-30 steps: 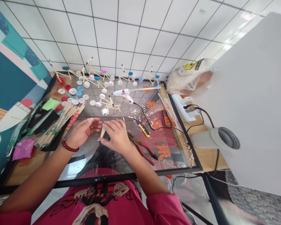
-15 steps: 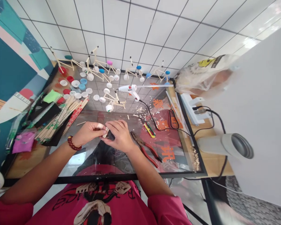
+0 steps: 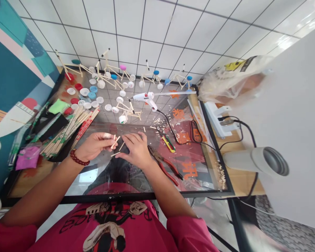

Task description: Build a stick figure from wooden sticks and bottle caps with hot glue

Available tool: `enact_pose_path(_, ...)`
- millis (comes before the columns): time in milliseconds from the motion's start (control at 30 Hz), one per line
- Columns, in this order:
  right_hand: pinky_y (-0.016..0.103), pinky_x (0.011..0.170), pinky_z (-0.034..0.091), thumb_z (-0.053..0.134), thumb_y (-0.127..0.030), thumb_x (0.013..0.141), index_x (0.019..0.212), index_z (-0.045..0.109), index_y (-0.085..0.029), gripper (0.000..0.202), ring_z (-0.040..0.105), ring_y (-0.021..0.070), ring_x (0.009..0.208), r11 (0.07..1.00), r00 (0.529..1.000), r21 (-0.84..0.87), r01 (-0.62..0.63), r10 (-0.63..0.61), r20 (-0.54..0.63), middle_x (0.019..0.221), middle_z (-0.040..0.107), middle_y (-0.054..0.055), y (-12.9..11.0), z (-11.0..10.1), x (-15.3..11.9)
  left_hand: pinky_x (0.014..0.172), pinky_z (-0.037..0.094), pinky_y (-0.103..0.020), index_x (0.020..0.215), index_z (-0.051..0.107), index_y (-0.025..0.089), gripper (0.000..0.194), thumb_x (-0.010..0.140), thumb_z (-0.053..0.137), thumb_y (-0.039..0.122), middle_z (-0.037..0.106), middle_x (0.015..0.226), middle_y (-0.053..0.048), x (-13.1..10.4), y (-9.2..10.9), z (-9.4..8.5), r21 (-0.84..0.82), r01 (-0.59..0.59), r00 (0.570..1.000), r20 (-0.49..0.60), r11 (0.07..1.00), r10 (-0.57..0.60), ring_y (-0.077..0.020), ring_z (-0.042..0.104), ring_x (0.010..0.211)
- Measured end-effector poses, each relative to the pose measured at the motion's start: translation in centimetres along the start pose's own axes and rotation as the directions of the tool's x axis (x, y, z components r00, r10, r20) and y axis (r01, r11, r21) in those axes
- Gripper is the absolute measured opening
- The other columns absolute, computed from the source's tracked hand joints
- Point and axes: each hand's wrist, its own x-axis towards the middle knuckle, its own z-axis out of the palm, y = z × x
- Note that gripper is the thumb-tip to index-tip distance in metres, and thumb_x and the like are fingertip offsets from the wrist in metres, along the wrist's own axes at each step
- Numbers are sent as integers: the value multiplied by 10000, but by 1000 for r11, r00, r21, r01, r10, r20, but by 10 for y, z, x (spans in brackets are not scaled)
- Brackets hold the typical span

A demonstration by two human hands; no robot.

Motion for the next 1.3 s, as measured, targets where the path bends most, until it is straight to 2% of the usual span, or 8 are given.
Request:
enact_pose_path(333, 419, 1001, 434, 468, -297, 1006, 1237, 659, -267, 301, 650, 202, 1071, 962, 990, 260, -78, 106, -97, 1111, 738, 61, -2, -7, 2, 562, 508, -221, 755, 770, 128, 237, 611, 866, 291, 696, 695, -46, 0, -4, 2, 78, -30, 997, 75, 996, 24, -123, 620, 638)
enact_pose_path(500, 439, 1012, 366, 542, -239, 969, 1102, 714, -267, 219, 632, 207, 1043, 997, 998, 62, -48, 51, -45, 1080, 749, 41, 5, -14, 0, 578, 485, -247, 889, 785, 149, 305, 637, 832, 316, 747, 825, -69, 3, -3, -9, 258, -157, 970, -143, 953, 198, -149, 624, 678)
enact_pose_path(667, 427, 976, 362, 564, -156, 935, 1056, 717, -267, 225, 572, 228, 1090, 998, 997, -49, 39, -35, 66, 1132, 723, 30, 11, -18, -5, 664, 461, -260, 867, 793, 197, 146, 781, 699, 270, 733, 803, -46, 2, -1, -21, 767, -256, 879, -68, 589, 471, -149, 614, 673)
enact_pose_path(833, 402, 953, 373, 546, -171, 956, 970, 699, -235, 167, 570, 221, 1056, 997, 997, -66, 32, -27, 79, 1086, 723, 40, 9, -17, -3, 744, 459, -285, 885, 788, 218, 155, 836, 644, 253, 720, 857, -65, -2, -2, -15, 870, -297, 839, 42, 392, 543, -190, 635, 783)
enact_pose_path(933, 382, 901, 395, 496, -186, 984, 981, 685, -219, 192, 587, 207, 951, 998, 998, -51, 49, -47, 39, 979, 732, 46, 3, -19, -2, 863, 472, -306, 930, 784, 225, 176, 860, 636, 289, 735, 975, -84, -5, -4, -5, 814, -338, 797, -19, 473, 603, -221, 648, 936)
enact_pose_path(1000, 369, 874, 415, 493, -197, 988, 985, 685, -214, 193, 588, 207, 935, 997, 997, -24, 72, -72, -13, 944, 728, 50, -1, -19, -3, 830, 490, -300, 920, 785, 217, 187, 865, 638, 319, 745, 942, -73, -8, -5, 3, 721, -359, 835, -35, 593, 548, -208, 659, 888)
enact_pose_path(1133, 364, 868, 445, 513, -229, 987, 987, 689, -231, 176, 606, 199, 918, 995, 994, 52, 90, -86, -70, 912, 726, 44, -7, -16, -1, 550, 454, -239, 815, 777, 180, 182, 790, 721, 350, 698, 682, -20, -10, -8, 15, 469, -218, 974, 46, 856, 223, -129, 580, 567)
enact_pose_path(1300, 393, 887, 460, 603, -326, 948, 971, 674, -223, 128, 623, 236, 966, 995, 983, -66, -72, 60, -174, 974, 708, 76, 1, -45, -10, 474, 465, -203, 773, 724, 119, 233, 768, 766, 349, 709, 658, -61, -10, -5, 14, -4, 76, 997, 26, 997, -76, -115, 613, 521)
